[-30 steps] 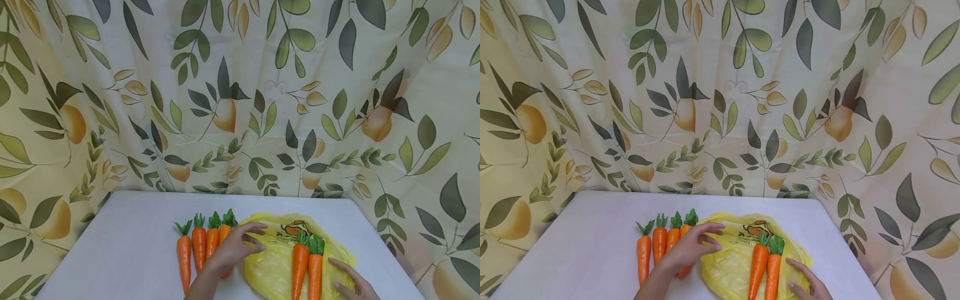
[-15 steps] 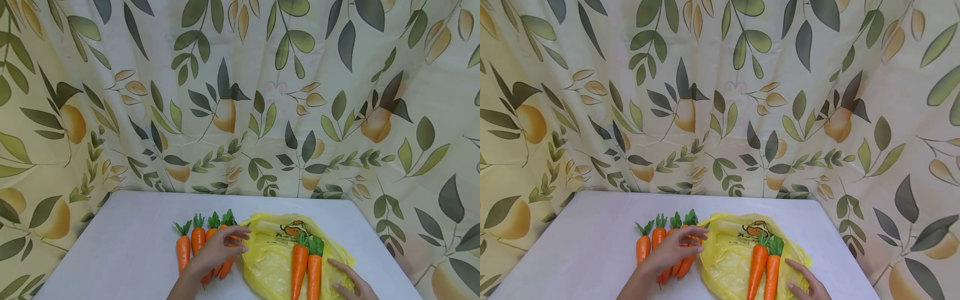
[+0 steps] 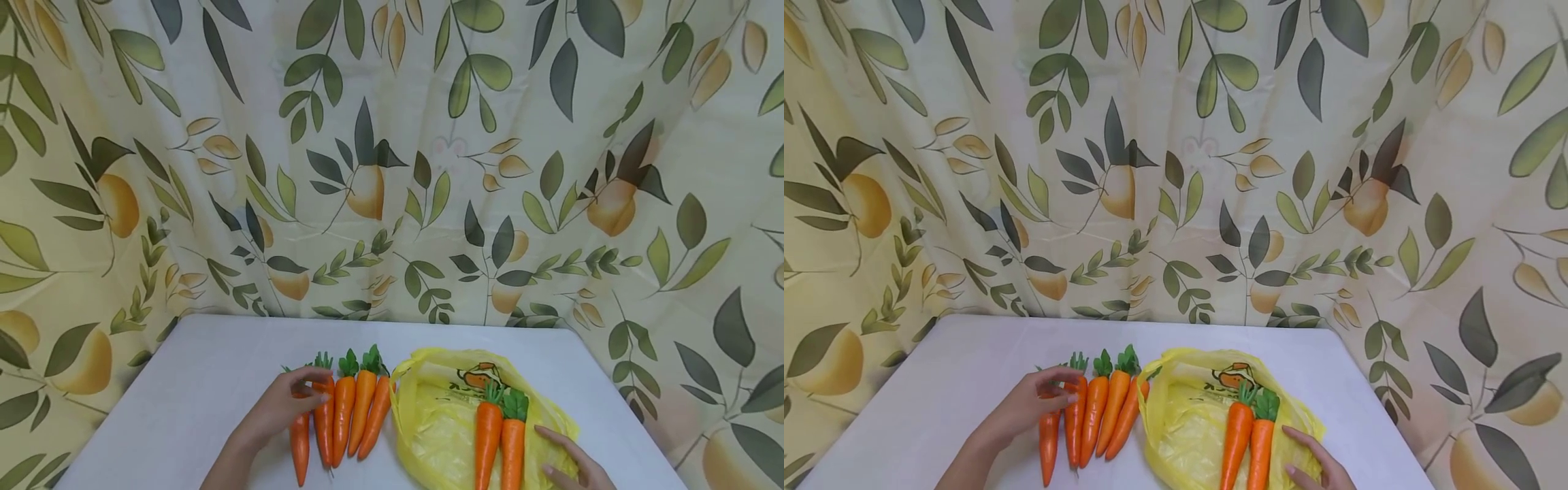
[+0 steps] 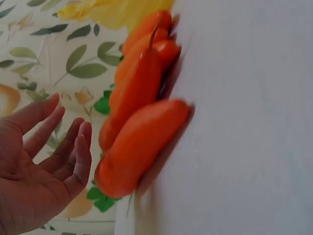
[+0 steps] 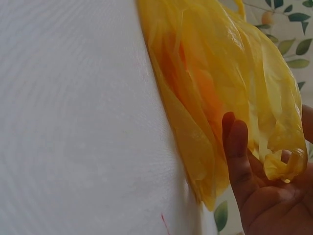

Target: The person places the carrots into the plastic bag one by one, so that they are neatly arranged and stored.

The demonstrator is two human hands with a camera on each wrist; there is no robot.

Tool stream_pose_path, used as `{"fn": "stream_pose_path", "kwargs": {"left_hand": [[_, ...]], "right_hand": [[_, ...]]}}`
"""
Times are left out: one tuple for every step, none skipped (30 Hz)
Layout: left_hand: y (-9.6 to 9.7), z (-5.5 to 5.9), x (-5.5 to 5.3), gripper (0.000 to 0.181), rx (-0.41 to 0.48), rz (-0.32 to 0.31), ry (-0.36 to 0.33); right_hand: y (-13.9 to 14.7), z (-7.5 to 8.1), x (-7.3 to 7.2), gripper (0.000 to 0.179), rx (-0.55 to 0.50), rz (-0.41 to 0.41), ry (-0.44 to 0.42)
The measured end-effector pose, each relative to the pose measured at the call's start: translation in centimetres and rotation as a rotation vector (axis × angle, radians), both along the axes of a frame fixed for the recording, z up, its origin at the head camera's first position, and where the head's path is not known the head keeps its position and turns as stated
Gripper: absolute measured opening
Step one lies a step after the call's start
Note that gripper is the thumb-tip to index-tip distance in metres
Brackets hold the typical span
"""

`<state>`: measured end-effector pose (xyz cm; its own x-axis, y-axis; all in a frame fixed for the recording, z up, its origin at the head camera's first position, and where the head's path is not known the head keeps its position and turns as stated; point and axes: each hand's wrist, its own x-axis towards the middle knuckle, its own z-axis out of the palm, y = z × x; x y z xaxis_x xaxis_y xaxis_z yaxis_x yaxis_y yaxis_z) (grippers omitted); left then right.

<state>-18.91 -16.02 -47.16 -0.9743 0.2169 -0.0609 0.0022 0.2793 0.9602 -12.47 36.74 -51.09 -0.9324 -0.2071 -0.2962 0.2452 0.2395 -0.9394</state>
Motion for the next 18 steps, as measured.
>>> {"fn": "stream_pose_path", "kwargs": {"left_hand": [[-0.3, 0.0, -0.1, 0.042, -0.014, 0.013, 0.002], [-0.6, 0.0, -0.1, 0.041, -0.028, 0.028, 0.000], [-0.9, 0.1, -0.1, 0.040, -0.041, 0.042, 0.001], [-1.2, 0.0, -0.1, 0.040, -0.049, 0.052, 0.004], [-1.4, -0.1, 0.0, 0.040, -0.056, 0.062, 0.005], [-1.6, -0.2, 0.0, 0.039, -0.055, 0.068, 0.006], [-1.9, -0.3, 0.1, 0.039, -0.054, 0.074, 0.008], [-2.1, -0.4, 0.1, 0.039, -0.051, 0.079, 0.006], [-2.3, -0.4, 0.2, 0.039, -0.047, 0.084, 0.004], [-2.5, -0.5, 0.2, 0.039, -0.044, 0.089, 0.000], [-2.7, -0.6, 0.2, 0.040, -0.038, 0.094, -0.005], [-2.8, -0.7, 0.3, 0.040, -0.037, 0.102, -0.010], [-3.0, -0.8, 0.2, 0.040, -0.036, 0.110, -0.016], [-3.2, -0.8, 0.2, 0.040, -0.034, 0.119, -0.024], [-3.3, -0.9, 0.2, 0.039, -0.033, 0.129, -0.031], [-3.5, -1.0, 0.1, 0.039, -0.030, 0.140, -0.039], [-3.7, -1.1, 0.1, 0.039, -0.029, 0.152, -0.047], [-3.8, -1.2, 0.0, 0.039, -0.027, 0.165, -0.052]], "right_hand": [[0.0, 0.0, 0.0, 0.037, 0.006, -0.005, 0.000], [0.1, 0.0, 0.0, 0.037, 0.002, -0.005, -0.004], [0.1, 0.0, 0.0, 0.037, 0.002, -0.007, -0.007], [0.1, 0.0, 0.0, 0.037, 0.001, -0.008, -0.009], [0.1, 0.1, 0.0, 0.037, 0.000, -0.010, -0.009], [0.1, 0.1, 0.0, 0.037, -0.002, -0.011, -0.010], [0.1, 0.1, 0.0, 0.037, -0.004, -0.010, -0.010], [0.1, 0.0, 0.0, 0.037, -0.003, -0.010, -0.008], [0.1, 0.0, 0.0, 0.037, 0.003, -0.011, -0.005], [0.1, 0.0, 0.0, 0.037, 0.006, -0.011, -0.002], [0.1, 0.0, 0.0, 0.038, 0.006, -0.010, -0.001], [0.1, 0.0, 0.0, 0.038, 0.004, -0.008, -0.001], [0.2, 0.0, 0.0, 0.038, 0.002, -0.006, -0.001], [0.2, 0.0, 0.0, 0.038, 0.000, -0.003, -0.001], [0.2, 0.0, 0.0, 0.038, -0.011, 0.000, -0.004], [0.2, 0.0, 0.0, 0.039, -0.020, 0.003, -0.005], [0.2, 0.0, 0.0, 0.039, -0.021, 0.005, -0.003], [0.2, 0.0, 0.0, 0.039, -0.028, 0.008, -0.004]]}}
